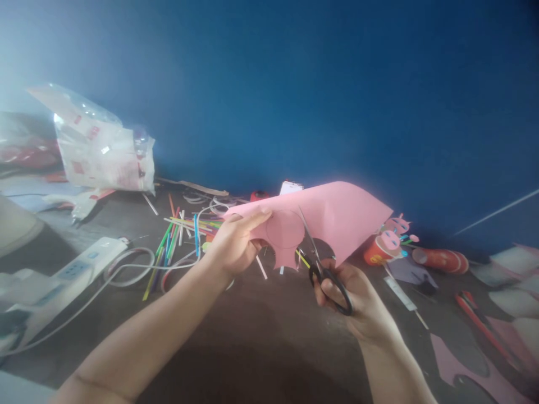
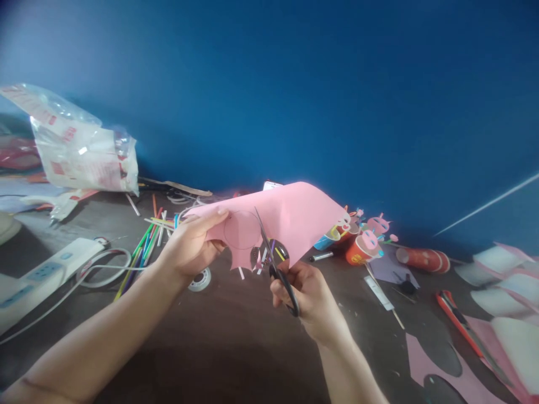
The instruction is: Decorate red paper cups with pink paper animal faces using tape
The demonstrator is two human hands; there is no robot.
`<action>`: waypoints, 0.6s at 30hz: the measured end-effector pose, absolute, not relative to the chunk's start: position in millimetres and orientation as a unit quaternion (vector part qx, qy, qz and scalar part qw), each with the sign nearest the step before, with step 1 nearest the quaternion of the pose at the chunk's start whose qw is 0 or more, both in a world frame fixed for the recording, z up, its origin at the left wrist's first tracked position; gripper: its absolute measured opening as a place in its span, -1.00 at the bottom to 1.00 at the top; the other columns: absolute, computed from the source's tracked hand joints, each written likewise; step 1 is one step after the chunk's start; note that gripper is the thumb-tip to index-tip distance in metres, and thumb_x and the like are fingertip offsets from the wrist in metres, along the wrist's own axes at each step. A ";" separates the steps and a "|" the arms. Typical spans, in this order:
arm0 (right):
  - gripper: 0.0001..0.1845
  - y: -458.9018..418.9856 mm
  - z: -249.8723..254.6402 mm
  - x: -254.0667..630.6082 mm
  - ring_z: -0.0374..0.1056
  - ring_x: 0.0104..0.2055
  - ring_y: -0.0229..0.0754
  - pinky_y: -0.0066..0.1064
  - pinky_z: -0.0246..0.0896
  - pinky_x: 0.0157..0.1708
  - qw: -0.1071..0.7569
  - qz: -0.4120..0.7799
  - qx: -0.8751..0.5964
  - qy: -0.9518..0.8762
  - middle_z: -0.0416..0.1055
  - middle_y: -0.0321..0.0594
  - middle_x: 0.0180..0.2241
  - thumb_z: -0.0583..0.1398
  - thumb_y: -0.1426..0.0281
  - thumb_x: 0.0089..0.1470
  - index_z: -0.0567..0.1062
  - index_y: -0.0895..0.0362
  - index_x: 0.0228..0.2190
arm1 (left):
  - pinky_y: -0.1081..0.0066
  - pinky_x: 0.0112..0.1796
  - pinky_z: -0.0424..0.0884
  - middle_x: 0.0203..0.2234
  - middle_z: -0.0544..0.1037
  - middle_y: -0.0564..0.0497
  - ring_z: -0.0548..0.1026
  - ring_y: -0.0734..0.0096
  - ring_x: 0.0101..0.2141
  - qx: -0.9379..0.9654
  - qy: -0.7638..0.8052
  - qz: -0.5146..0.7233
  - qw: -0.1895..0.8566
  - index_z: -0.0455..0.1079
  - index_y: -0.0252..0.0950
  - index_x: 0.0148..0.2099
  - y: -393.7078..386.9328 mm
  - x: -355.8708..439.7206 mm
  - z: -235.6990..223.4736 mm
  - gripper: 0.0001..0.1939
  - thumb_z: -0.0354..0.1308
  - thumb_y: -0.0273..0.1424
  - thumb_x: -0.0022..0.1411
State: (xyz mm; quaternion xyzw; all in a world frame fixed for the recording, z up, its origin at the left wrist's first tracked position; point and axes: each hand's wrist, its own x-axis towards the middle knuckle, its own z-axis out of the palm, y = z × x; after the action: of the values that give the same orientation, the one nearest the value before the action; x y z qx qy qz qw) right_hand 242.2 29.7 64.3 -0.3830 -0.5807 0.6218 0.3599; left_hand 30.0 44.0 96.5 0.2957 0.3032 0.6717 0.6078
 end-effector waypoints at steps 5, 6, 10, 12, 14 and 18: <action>-0.61 30.2 70.3 238.1 0.08 -0.67 -0.37 -0.49 -0.10 -0.65 0.364 0.613 -0.387 -0.585 0.28 -0.34 -0.69 0.32 0.10 -0.20 0.39 0.16 -0.53 | 0.49 -0.57 0.39 -0.44 0.57 -0.13 0.53 0.32 -0.46 0.297 0.320 0.674 0.596 0.51 -0.38 -0.32 45.2 29.4 94.8 -0.83 0.27 -0.39 0.01; -0.61 30.3 71.7 237.6 0.07 -0.68 -0.38 -0.49 -0.09 -0.65 0.363 0.612 -0.387 -0.587 0.28 -0.34 -0.69 0.32 0.09 -0.21 0.39 0.16 -0.56 | 0.48 -0.56 0.39 -0.44 0.57 -0.14 0.53 0.31 -0.46 0.300 0.312 0.671 0.602 0.51 -0.39 -0.31 45.4 29.2 94.9 -0.82 0.27 -0.39 0.01; -0.57 31.2 74.4 237.9 0.05 -0.69 -0.41 -0.49 -0.07 -0.65 0.363 0.609 -0.393 -0.586 0.27 -0.33 -0.67 0.33 0.08 -0.25 0.37 0.17 -0.66 | 0.45 -0.51 0.42 -0.44 0.57 -0.15 0.54 0.29 -0.44 0.303 0.293 0.669 0.612 0.51 -0.42 -0.32 46.4 28.4 96.3 -0.84 0.26 -0.43 0.02; -0.57 31.8 73.7 238.9 0.05 -0.68 -0.42 -0.49 -0.07 -0.65 0.363 0.611 -0.390 -0.585 0.27 -0.32 -0.66 0.34 0.08 -0.26 0.38 0.17 -0.66 | 0.44 -0.50 0.41 -0.44 0.58 -0.14 0.54 0.29 -0.43 0.307 0.297 0.667 0.610 0.51 -0.41 -0.31 46.6 28.2 96.5 -0.84 0.25 -0.42 0.03; -0.58 32.2 72.5 239.8 0.04 -0.69 -0.41 -0.49 -0.07 -0.66 0.363 0.613 -0.386 -0.586 0.25 -0.34 -0.67 0.34 0.09 -0.25 0.39 0.17 -0.65 | 0.44 -0.51 0.40 -0.44 0.58 -0.15 0.54 0.29 -0.43 0.317 0.300 0.665 0.606 0.51 -0.40 -0.30 46.7 28.1 96.2 -0.83 0.25 -0.40 0.05; -0.60 33.0 70.9 240.9 0.03 -0.69 -0.41 -0.50 -0.08 -0.66 0.364 0.613 -0.379 -0.589 0.20 -0.36 -0.71 0.34 0.11 -0.23 0.38 0.17 -0.67 | 0.44 -0.50 0.40 -0.43 0.58 -0.16 0.54 0.28 -0.43 0.329 0.302 0.660 0.604 0.51 -0.41 -0.30 47.4 26.8 95.0 -0.82 0.24 -0.38 0.06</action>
State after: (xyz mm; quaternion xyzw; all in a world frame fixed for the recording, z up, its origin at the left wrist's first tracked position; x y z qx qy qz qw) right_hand 240.9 33.0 70.9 -0.3794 -0.5890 0.6134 0.3645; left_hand 26.8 47.4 95.0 0.3291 0.3020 0.6604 0.6037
